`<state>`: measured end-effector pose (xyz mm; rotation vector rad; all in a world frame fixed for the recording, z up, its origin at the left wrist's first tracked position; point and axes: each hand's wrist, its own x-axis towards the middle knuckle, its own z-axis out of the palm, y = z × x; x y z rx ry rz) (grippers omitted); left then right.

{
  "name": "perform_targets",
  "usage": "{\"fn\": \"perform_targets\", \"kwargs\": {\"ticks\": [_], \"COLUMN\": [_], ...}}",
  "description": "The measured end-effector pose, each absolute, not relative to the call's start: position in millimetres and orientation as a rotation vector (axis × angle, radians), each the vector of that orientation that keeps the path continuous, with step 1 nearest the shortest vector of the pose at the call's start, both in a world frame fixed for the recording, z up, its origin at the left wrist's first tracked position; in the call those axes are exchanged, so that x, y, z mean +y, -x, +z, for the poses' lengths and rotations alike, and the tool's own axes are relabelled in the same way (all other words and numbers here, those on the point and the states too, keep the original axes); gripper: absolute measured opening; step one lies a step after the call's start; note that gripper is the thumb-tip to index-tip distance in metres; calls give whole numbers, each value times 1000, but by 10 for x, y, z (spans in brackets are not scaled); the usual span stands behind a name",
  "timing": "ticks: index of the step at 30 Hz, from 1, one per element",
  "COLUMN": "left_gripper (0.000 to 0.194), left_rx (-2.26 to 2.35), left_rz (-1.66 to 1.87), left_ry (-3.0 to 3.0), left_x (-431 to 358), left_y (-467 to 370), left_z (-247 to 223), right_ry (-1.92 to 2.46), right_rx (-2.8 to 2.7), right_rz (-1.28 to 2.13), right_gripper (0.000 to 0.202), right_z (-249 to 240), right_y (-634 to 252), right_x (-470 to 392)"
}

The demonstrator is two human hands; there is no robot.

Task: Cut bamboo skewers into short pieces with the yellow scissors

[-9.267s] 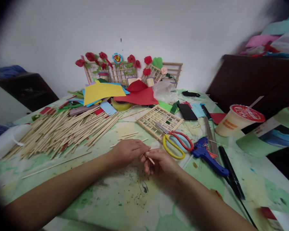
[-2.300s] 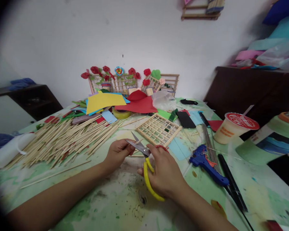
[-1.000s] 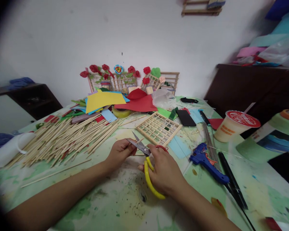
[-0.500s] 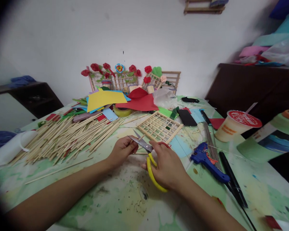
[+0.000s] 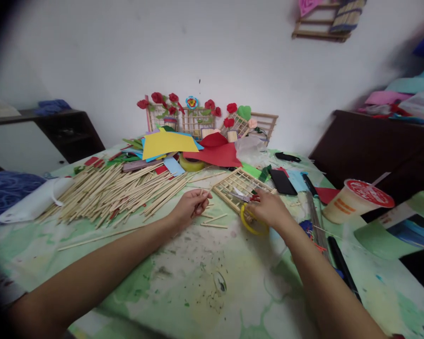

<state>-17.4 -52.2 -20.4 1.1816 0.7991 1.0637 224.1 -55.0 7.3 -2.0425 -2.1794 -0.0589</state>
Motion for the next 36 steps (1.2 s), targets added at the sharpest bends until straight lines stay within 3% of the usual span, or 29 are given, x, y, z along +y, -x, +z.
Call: {"fn": "perform_targets", "kwargs": {"ticks": [3, 8, 17, 36], "left_gripper": [22, 24, 27, 33], "left_rx": [876, 1020, 1132, 1247], "left_rz": [1009, 938, 699, 583], "left_ry": [-1561, -2284, -2619, -2818], "left_x": [-553, -657, -732, -698], "left_y": [177, 191, 167, 188], "left_z": [-196, -159, -198, -138], "right_ry": [1949, 1319, 1326, 1504], "right_rx": [-2084, -2449, -2628, -2541], "right_rz": [-355, -385, -451, -487], "right_gripper": [47, 29, 15, 27], "right_z": [238, 208, 47, -37], "right_y": [-1998, -1536, -1612, -1582], "right_x": [-662, -919, -920, -910]}}
